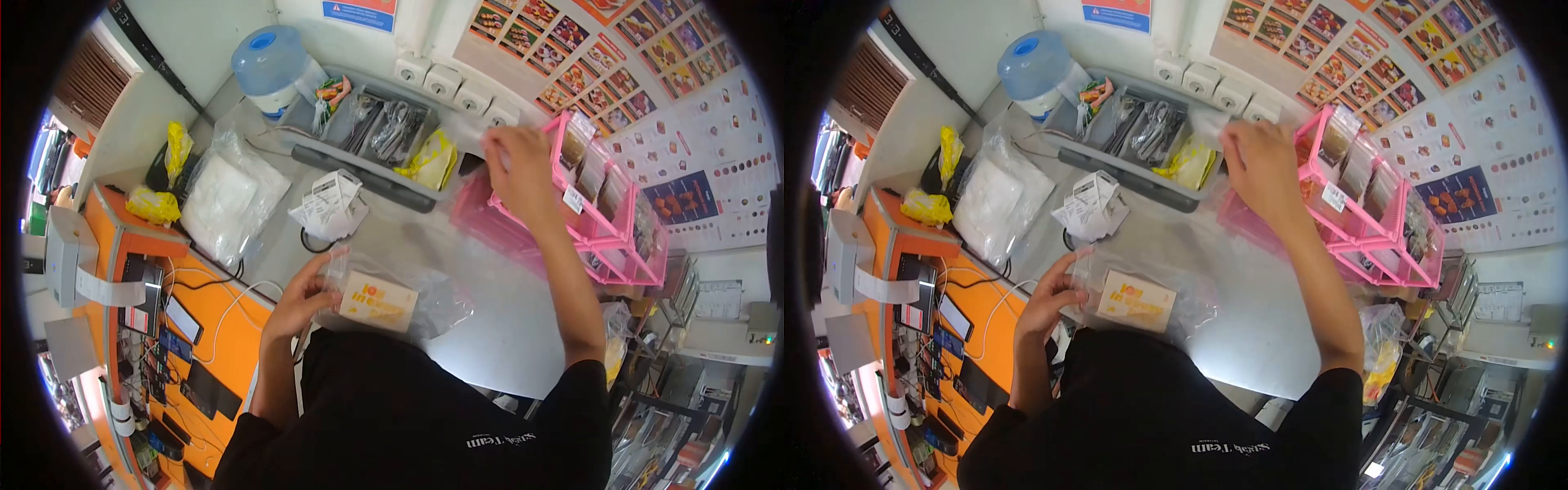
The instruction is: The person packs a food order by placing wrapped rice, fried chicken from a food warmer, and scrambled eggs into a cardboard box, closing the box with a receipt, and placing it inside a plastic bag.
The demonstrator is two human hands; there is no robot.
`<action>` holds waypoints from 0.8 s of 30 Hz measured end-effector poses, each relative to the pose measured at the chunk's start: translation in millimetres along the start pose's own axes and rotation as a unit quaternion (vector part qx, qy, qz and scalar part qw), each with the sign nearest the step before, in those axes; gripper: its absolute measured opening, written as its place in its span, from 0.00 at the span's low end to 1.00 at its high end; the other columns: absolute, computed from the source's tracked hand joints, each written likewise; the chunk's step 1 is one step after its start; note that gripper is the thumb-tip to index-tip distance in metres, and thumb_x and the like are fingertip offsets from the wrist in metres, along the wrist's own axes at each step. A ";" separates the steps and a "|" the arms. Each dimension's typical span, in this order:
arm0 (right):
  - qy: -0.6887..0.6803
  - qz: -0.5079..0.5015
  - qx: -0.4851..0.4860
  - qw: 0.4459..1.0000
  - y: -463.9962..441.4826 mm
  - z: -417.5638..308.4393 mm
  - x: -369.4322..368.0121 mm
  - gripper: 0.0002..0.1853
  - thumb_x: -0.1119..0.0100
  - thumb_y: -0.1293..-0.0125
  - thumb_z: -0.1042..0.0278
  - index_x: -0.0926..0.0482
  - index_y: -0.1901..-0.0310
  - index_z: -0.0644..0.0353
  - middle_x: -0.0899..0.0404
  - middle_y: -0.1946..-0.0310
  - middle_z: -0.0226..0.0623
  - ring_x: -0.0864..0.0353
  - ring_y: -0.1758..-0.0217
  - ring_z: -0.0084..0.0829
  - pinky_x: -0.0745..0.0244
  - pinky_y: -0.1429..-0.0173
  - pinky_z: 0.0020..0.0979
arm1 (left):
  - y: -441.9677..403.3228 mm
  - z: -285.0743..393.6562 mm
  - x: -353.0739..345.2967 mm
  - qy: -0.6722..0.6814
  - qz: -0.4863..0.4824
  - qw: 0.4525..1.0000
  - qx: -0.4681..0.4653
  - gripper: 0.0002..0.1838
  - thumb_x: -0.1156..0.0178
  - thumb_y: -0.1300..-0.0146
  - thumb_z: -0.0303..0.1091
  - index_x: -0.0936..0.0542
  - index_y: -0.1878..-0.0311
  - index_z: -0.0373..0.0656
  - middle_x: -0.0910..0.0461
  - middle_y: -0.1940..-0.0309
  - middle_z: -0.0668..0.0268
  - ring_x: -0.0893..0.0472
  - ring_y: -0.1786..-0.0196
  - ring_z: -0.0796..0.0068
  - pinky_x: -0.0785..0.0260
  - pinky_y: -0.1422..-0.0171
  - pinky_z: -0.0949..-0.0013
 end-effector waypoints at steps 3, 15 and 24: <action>-0.254 0.096 -0.129 0.954 39.6 -95.4 20.2 0.07 0.37 0.27 0.73 0.15 0.50 0.56 0.12 0.58 0.39 0.13 0.59 0.35 0.20 0.54 0.37 | 8.6 2.7 -7.9 -0.008 0.007 1.000 -0.001 0.41 0.33 0.38 0.22 0.31 0.19 0.46 0.18 0.66 0.68 0.19 0.63 0.77 0.27 0.53 0.72; -0.087 -0.581 -0.174 0.790 221.2 -106.3 -235.3 0.29 0.51 0.26 0.46 0.15 0.40 0.63 0.15 0.42 0.55 0.15 0.39 0.57 0.21 0.34 0.50 | -10.1 -11.8 -27.9 -0.106 -0.059 0.989 -0.086 0.39 0.38 0.37 0.19 0.31 0.19 0.45 0.15 0.67 0.68 0.17 0.62 0.80 0.26 0.50 0.73; -0.018 -0.518 -0.202 0.831 197.4 5.1 -284.3 0.28 0.38 0.32 0.46 0.13 0.40 0.58 0.14 0.40 0.49 0.15 0.38 0.53 0.22 0.34 0.50 | -96.4 37.9 -56.4 -0.132 -0.033 0.977 -0.164 0.35 0.38 0.30 0.26 0.32 0.19 0.41 0.12 0.62 0.67 0.15 0.59 0.79 0.25 0.52 0.75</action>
Point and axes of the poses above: each hand's wrist, its own y-axis away from the middle knuckle, its own x-axis out of the back of the hand, z = x × y, the point moved 3 cm from there along -y, towards the middle knuckle
